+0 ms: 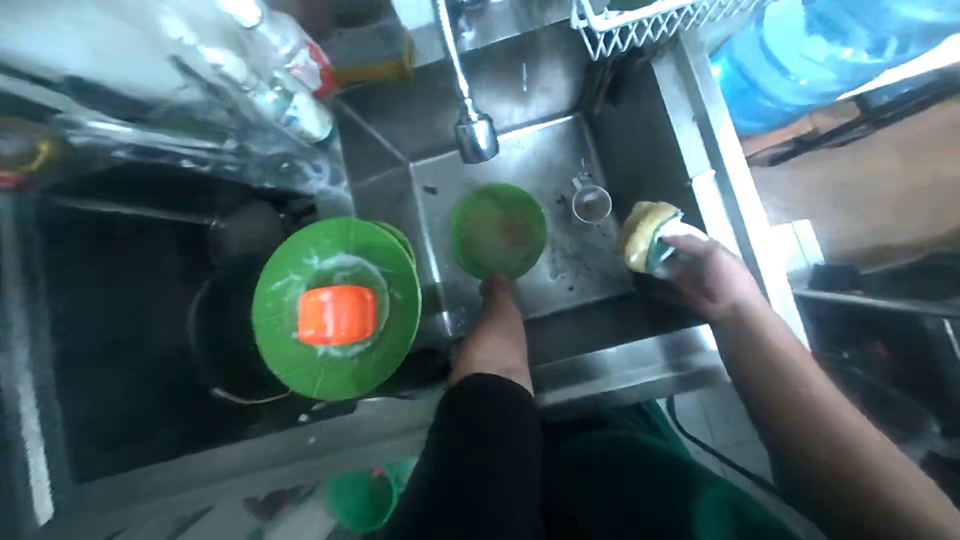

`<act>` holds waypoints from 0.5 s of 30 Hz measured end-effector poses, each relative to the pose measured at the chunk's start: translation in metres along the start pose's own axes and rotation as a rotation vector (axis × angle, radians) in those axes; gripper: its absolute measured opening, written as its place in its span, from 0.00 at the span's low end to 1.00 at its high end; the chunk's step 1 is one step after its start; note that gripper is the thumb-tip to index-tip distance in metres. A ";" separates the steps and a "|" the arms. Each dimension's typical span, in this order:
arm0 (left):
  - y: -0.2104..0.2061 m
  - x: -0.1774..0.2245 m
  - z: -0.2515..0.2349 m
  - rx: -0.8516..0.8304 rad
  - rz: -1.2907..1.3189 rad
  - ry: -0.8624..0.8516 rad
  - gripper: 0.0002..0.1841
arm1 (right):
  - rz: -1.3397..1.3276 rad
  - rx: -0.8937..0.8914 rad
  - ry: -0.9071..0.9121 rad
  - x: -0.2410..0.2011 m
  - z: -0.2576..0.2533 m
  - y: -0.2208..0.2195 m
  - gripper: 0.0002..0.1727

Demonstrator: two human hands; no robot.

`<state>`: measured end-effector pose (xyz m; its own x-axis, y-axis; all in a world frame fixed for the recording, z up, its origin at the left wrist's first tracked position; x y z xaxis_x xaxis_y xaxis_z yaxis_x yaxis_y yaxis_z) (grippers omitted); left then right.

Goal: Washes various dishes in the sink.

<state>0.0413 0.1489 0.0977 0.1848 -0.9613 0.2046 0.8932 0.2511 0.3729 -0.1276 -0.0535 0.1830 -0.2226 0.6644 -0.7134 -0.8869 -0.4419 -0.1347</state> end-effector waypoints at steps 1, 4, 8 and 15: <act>0.002 0.018 0.018 -0.017 -0.106 0.040 0.23 | 0.018 0.001 -0.022 0.000 -0.001 0.005 0.10; 0.000 0.045 0.033 0.000 -0.118 0.053 0.23 | 0.056 -0.034 -0.065 -0.001 -0.007 0.021 0.11; -0.007 0.054 0.027 0.044 0.016 0.084 0.23 | 0.082 -0.073 -0.087 -0.005 -0.019 0.029 0.10; -0.017 0.051 0.026 0.018 -0.105 0.100 0.23 | 0.095 -0.150 -0.100 -0.013 -0.022 0.022 0.10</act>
<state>0.0252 0.0985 0.1253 0.1311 -0.9887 0.0721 0.9027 0.1491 0.4036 -0.1354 -0.0853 0.1745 -0.3477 0.6689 -0.6570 -0.7916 -0.5850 -0.1766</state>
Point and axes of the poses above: each hand's wrist, its own z-axis away from the middle knuckle, its own y-axis out of the back of the hand, x = y × z, the point moved 4 cm from there along -z, towards the middle knuckle, and after that the axes turned 1 degree about -x, right-handed, at the moved point
